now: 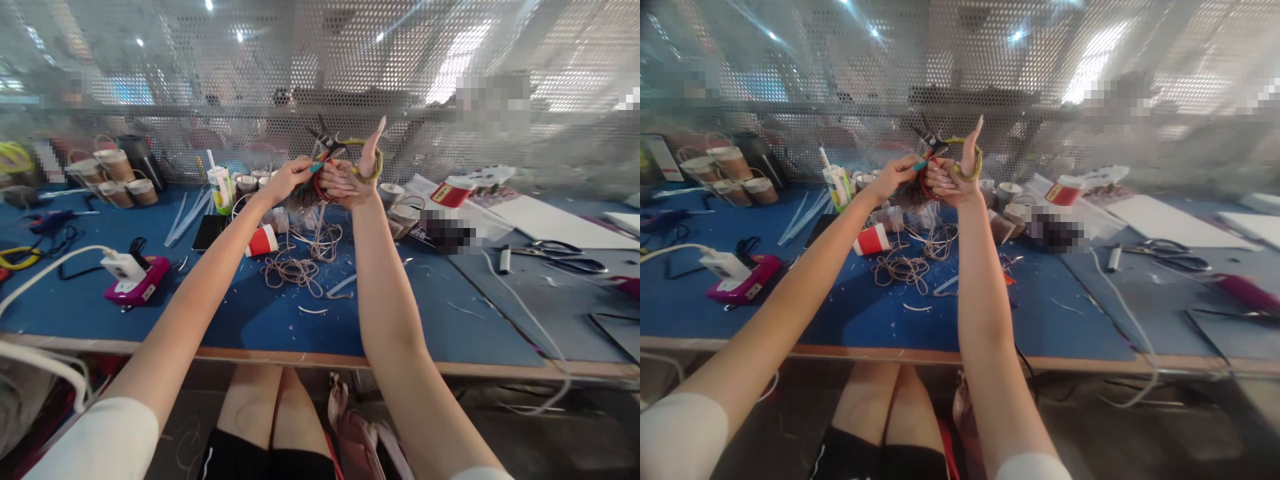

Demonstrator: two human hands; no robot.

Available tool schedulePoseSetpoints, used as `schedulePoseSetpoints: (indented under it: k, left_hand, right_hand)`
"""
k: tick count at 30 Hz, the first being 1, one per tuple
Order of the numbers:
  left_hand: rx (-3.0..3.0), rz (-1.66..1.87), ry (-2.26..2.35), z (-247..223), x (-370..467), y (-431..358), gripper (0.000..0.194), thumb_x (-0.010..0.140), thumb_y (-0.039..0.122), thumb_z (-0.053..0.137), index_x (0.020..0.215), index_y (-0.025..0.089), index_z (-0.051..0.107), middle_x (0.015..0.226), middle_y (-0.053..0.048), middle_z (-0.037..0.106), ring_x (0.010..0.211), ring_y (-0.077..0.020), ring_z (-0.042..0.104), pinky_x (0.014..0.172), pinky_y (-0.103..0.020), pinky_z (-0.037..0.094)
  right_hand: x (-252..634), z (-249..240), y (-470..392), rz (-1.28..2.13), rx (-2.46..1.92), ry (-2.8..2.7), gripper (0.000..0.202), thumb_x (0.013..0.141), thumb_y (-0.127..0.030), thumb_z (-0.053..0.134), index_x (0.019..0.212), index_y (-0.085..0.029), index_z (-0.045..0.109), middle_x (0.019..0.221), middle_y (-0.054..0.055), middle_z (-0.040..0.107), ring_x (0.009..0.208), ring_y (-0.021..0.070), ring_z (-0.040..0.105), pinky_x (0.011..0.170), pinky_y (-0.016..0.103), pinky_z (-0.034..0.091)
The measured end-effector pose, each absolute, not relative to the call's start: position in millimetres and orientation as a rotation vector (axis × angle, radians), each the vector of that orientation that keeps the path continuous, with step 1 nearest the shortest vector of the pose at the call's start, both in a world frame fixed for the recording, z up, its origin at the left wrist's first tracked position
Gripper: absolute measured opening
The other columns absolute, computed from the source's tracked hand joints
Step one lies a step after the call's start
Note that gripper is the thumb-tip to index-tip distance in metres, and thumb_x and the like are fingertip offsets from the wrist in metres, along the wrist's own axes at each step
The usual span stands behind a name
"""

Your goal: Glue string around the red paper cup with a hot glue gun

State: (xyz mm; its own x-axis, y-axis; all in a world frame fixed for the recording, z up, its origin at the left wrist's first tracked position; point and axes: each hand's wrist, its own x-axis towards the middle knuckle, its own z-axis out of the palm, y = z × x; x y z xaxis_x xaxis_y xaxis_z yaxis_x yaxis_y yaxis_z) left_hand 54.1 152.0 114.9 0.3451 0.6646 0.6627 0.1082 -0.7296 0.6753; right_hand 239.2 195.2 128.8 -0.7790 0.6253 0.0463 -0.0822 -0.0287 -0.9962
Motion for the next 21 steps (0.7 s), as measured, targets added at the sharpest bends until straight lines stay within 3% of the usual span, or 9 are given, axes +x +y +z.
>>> schedulePoseSetpoints:
  k: [3, 5, 10, 13, 17, 21]
  left_hand:
    - [1.943, 1.414, 0.635, 116.8, 54.8, 153.2, 0.035, 0.091, 0.032, 0.061, 0.061, 0.017, 0.049, 0.068, 0.002, 0.042, 0.063, -0.0109, 0.045, 0.065, -0.026, 0.039]
    - [1.895, 1.446, 0.6, 117.6, 55.2, 153.9, 0.032, 0.092, 0.03, 0.06, 0.064, 0.017, 0.051, 0.068, 0.002, 0.043, 0.062, -0.0108, 0.044, 0.063, -0.026, 0.037]
    - [1.875, 1.336, 0.609, 109.4, 68.5, 146.2, 0.035, 0.093, 0.024, 0.058, 0.06, 0.017, 0.049, 0.058, 0.004, 0.038, 0.056, -0.01, 0.039, 0.061, -0.026, 0.033]
    - [1.924, 1.126, 0.63, 100.5, 85.3, 137.4, 0.042, 0.094, 0.019, 0.055, 0.054, 0.017, 0.042, 0.052, 0.006, 0.034, 0.049, -0.0076, 0.032, 0.058, -0.026, 0.031]
    - [1.919, 1.165, 0.649, 96.9, 96.7, 132.7, 0.041, 0.096, 0.01, 0.047, 0.055, 0.017, 0.042, 0.052, 0.007, 0.032, 0.048, -0.0067, 0.028, 0.055, -0.025, 0.028]
    - [1.878, 1.295, 0.781, 97.9, 91.0, 137.7, 0.042, 0.095, 0.007, 0.047, 0.054, 0.017, 0.043, 0.051, 0.007, 0.033, 0.048, -0.007, 0.028, 0.055, -0.024, 0.03]
  right_hand:
    - [229.9, 126.2, 203.6, 2.091, 0.061, -1.653, 0.047, 0.095, -0.03, 0.055, 0.062, -0.022, 0.023, 0.044, -0.01, 0.026, 0.034, 0.0054, 0.019, 0.029, 0.011, 0.02]
    - [223.4, 123.3, 205.9, 2.271, 0.359, -1.576, 0.046, 0.093, -0.027, 0.056, 0.061, -0.022, 0.023, 0.046, -0.009, 0.029, 0.036, 0.0059, 0.025, 0.03, 0.012, 0.025]
    - [224.9, 125.0, 196.4, 2.525, 0.767, -1.281, 0.057, 0.084, -0.056, 0.061, 0.057, -0.023, 0.024, 0.046, -0.005, 0.038, 0.044, 0.0099, 0.039, 0.037, 0.017, 0.037]
    - [243.9, 138.2, 184.9, 2.432, 0.872, -1.239, 0.059, 0.08, -0.06, 0.061, 0.051, -0.023, 0.026, 0.041, -0.005, 0.036, 0.042, 0.0102, 0.038, 0.038, 0.018, 0.038]
    - [273.5, 163.4, 158.8, 1.918, 0.461, -1.568, 0.058, 0.09, -0.055, 0.054, 0.053, -0.022, 0.024, 0.04, -0.007, 0.026, 0.04, 0.0071, 0.021, 0.037, 0.014, 0.027]
    - [284.2, 180.0, 125.1, 1.302, -0.422, -1.638, 0.062, 0.09, -0.069, 0.044, 0.053, -0.022, 0.029, 0.044, -0.007, 0.021, 0.044, 0.0088, 0.013, 0.036, 0.018, 0.016]
